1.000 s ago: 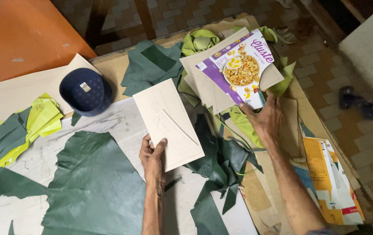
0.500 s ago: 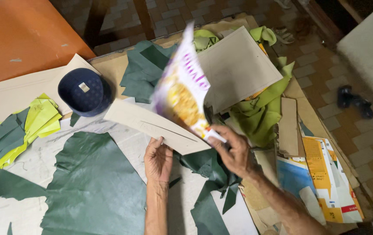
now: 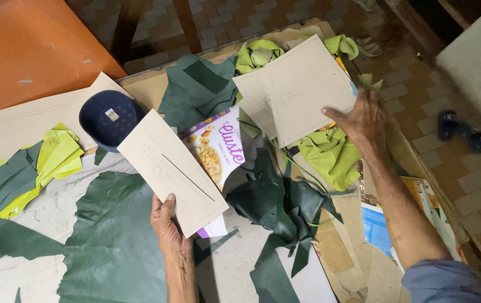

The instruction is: The person places paper templates on a large green sheet of material and uses a utility knife to cut around the templates. The person repeatedly positions templates, cuts the material, and removes the cut pieces, accumulating a pile of cut shapes on the table.

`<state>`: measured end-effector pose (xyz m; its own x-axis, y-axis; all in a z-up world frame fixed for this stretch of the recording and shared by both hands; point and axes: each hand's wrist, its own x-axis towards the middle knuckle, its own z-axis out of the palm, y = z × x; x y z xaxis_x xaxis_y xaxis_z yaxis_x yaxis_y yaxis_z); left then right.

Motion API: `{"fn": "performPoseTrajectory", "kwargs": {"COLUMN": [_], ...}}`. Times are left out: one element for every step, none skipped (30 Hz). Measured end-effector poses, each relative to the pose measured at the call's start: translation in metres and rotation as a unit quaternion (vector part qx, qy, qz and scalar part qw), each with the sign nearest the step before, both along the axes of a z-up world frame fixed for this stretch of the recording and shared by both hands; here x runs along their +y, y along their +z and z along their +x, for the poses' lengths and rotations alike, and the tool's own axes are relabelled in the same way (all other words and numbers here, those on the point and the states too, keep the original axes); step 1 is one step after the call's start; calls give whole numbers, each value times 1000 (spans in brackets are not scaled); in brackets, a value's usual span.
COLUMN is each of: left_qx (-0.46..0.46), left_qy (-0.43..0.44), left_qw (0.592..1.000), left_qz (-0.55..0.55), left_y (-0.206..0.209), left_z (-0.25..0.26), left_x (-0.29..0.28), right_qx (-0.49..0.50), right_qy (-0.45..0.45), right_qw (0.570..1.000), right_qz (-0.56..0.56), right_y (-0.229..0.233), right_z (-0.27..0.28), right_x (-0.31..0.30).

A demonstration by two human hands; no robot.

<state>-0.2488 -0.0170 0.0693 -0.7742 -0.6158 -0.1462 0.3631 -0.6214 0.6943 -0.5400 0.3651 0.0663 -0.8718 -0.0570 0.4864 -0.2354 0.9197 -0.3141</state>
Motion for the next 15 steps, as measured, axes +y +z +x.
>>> {"fn": "performPoseTrajectory", "kwargs": {"left_qx": [5,14,24,31,30,29,28,25,21,19,14,9,4,4,4], "left_qy": [2,0,-2,-4,-7,-11,-15,-13,-11,-9,-10,-11,-13,-14,-14], "left_qw": [1000,1000,1000,999,999,999,998,998,999,999,999,999,999,999,999], "left_qz": [10,15,20,25,35,44,53,50,47,43,45,46,47,48,50], "left_y": [-2,-4,-6,-8,-10,-12,-13,-14,-15,-16,-16,-17,-17,-18,-18], "left_z": [0,-1,-2,-2,-2,-3,-3,-3,-3,-4,-4,-5,-6,-6,-7], "left_x": [2,4,5,6,7,7,7,7,6,6,6,6,7,8,8], "right_qx": [-18,-64,-109,-156,-158,-160,-162,-144,-126,-106,-118,-130,-142,-149,-156], "right_qy": [-6,-17,-27,-38,-43,-51,-58,-55,-52,-49,-44,-40,-35,-37,-39], "right_qw": [998,997,993,987,986,986,985,988,990,993,992,990,988,986,982], "right_qz": [55,42,28,14,3,-9,-21,-21,-21,-22,-29,-37,-44,-72,-99], "right_y": [-2,-3,-4,-6,-9,-11,-12,-12,-12,-11,-10,-9,-8,-7,-6], "right_z": [-8,-14,-17,-17,-17,-16,-16,-16,-16,-17,-17,-17,-16,-14,-12], "right_x": [3,7,9,9,9,9,11,12,13,13,13,13,12,12,11]}}
